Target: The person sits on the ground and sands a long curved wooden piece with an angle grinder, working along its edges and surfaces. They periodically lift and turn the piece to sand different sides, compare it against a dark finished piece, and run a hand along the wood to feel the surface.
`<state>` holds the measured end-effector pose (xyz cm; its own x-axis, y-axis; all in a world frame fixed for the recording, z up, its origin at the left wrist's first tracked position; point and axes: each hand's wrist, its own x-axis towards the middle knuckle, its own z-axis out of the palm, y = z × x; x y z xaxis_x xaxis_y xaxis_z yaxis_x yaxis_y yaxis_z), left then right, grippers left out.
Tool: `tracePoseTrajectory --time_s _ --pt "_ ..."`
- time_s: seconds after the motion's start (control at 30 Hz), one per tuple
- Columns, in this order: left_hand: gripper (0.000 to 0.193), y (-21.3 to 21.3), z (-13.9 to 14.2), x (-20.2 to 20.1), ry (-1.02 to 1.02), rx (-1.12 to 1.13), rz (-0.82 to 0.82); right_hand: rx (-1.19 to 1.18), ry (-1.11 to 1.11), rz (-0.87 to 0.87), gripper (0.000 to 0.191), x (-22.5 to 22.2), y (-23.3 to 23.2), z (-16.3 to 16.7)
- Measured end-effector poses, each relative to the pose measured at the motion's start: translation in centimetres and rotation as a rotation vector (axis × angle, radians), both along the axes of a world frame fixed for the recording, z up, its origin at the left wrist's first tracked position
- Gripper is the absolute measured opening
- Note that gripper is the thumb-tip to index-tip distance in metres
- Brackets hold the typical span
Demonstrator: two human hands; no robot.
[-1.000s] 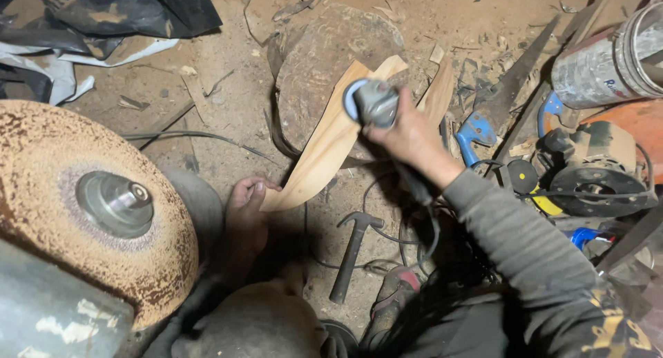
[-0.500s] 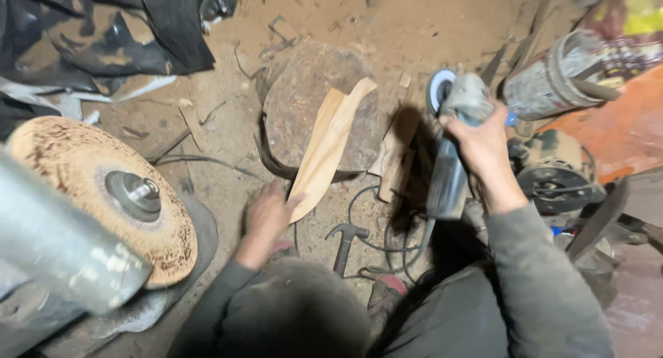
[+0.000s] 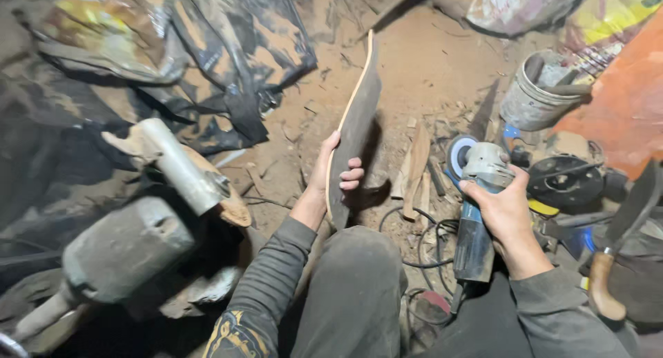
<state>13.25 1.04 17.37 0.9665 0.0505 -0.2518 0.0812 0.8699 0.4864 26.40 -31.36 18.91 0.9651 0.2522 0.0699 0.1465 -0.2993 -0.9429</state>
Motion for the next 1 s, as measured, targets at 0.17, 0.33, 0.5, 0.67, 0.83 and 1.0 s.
tracePoseTrajectory --time_s 0.17,0.33,0.5,0.67,0.83,1.0 --pt "0.065 -3.2 8.1 -0.6 0.055 0.386 0.226 -0.019 -0.081 -0.009 0.092 0.9 -0.3 -1.3" --pt "0.057 -4.4 10.6 1.6 -0.071 0.417 0.444 -0.073 -0.024 -0.061 0.094 1.2 -0.3 -1.4" --pt "0.032 -5.8 10.6 3.0 -0.383 0.657 0.74 -0.097 0.008 -0.084 0.097 1.7 -0.6 -1.5" --pt "0.034 -0.4 12.8 4.7 -0.373 0.415 0.745 -0.079 0.019 -0.109 0.098 2.2 -1.8 -1.9" --pt "0.036 1.6 10.2 6.4 -0.392 0.362 0.906 -0.132 0.025 -0.153 0.094 2.8 -3.2 -2.1" --pt "0.04 2.1 4.9 6.0 -0.214 0.456 0.976 -0.122 0.01 -0.161 0.092 3.0 -4.6 -2.8"
